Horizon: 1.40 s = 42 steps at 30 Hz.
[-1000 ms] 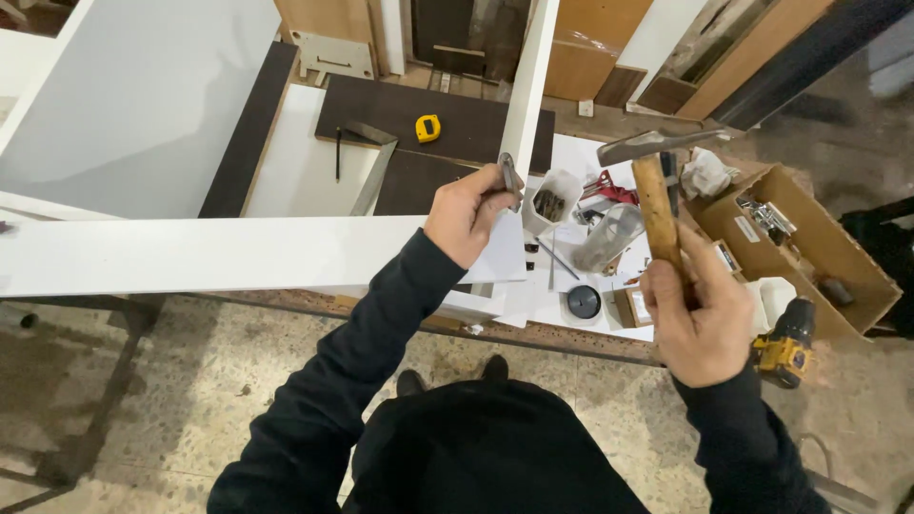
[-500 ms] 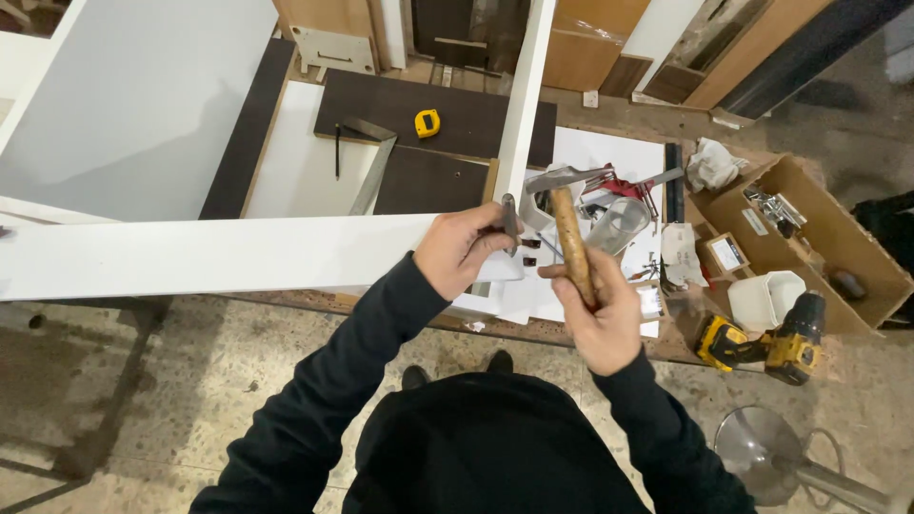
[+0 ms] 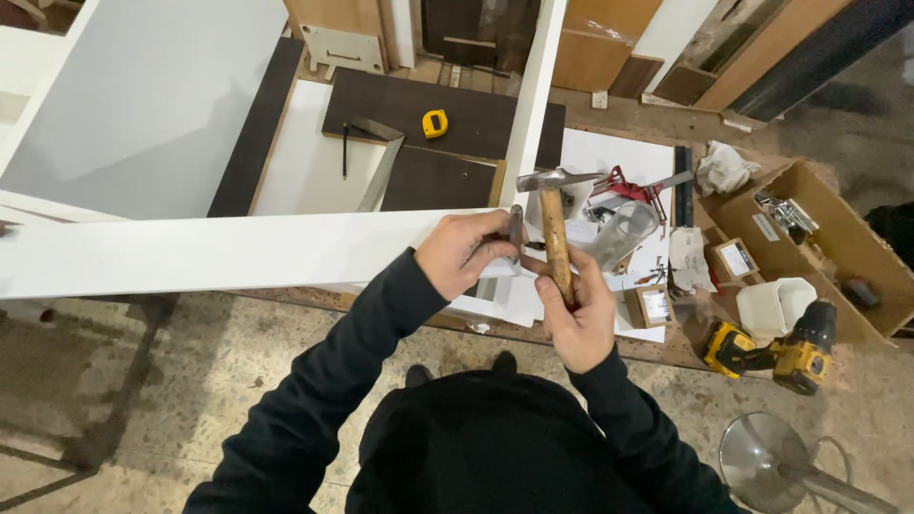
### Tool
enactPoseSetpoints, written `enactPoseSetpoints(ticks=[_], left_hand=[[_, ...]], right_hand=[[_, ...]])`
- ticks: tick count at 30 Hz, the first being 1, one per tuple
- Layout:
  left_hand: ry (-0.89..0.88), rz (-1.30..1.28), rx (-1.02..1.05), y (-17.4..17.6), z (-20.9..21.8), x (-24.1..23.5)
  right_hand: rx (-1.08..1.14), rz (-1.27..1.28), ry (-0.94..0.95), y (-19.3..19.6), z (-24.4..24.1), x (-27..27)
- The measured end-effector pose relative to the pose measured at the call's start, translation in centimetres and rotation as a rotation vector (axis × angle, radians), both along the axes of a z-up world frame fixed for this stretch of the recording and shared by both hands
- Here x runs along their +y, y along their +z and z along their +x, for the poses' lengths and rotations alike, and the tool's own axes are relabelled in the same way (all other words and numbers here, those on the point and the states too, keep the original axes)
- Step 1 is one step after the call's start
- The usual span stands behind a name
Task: The person attaches small metal hinges to the edge of a white furniture panel. They position each hinge, mark screw holes with a pencil, hammer nails to start holes, then drive screws with a cordless drill, working on multiple hinges one at a time.
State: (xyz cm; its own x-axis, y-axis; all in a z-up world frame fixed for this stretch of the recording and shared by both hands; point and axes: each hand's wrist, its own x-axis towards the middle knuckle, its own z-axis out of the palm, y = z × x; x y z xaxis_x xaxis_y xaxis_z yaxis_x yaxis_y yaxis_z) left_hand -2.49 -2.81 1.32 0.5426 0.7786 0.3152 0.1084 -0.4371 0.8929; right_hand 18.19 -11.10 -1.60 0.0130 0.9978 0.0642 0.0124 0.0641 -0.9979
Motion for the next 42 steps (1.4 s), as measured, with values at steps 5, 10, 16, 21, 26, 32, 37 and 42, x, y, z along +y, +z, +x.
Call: enactPoseSetpoints(ticks=[5, 10, 16, 21, 26, 32, 37, 42], left_hand=[[0.002, -0.002, 0.044, 0.2, 0.0, 0.1], [-0.007, 0.013, 0.046, 0.1, 0.0, 0.1], [-0.021, 0.040, 0.030, -0.2, 0.1, 0.2], [0.000, 0.018, 0.071, -0.3, 0.1, 0.2], [-0.024, 0.029, 0.033, 0.0, 0.0, 0.1], [-0.023, 0.054, 0.029, -0.2, -0.1, 0.1], [0.016, 0.091, 0.051, -0.4, 0.2, -0.1], [0.008, 0.101, 0.051, -0.1, 0.2, -0.5]], right_hand=[[-0.044, 0.000, -0.017, 0.3, 0.0, 0.1], [-0.041, -0.017, -0.019, 0.3, 0.0, 0.1], [-0.053, -0.020, -0.028, 0.3, 0.0, 0.0], [-0.048, -0.002, -0.023, -0.1, 0.0, 0.0], [-0.073, -0.003, -0.035, 0.3, -0.1, 0.0], [-0.034, -0.018, -0.028, 0.2, -0.2, -0.1], [-0.047, 0.006, -0.044, 1.0, 0.9, -0.1], [-0.491, 0.488, -0.075, 7.6, 5.1, -0.7]])
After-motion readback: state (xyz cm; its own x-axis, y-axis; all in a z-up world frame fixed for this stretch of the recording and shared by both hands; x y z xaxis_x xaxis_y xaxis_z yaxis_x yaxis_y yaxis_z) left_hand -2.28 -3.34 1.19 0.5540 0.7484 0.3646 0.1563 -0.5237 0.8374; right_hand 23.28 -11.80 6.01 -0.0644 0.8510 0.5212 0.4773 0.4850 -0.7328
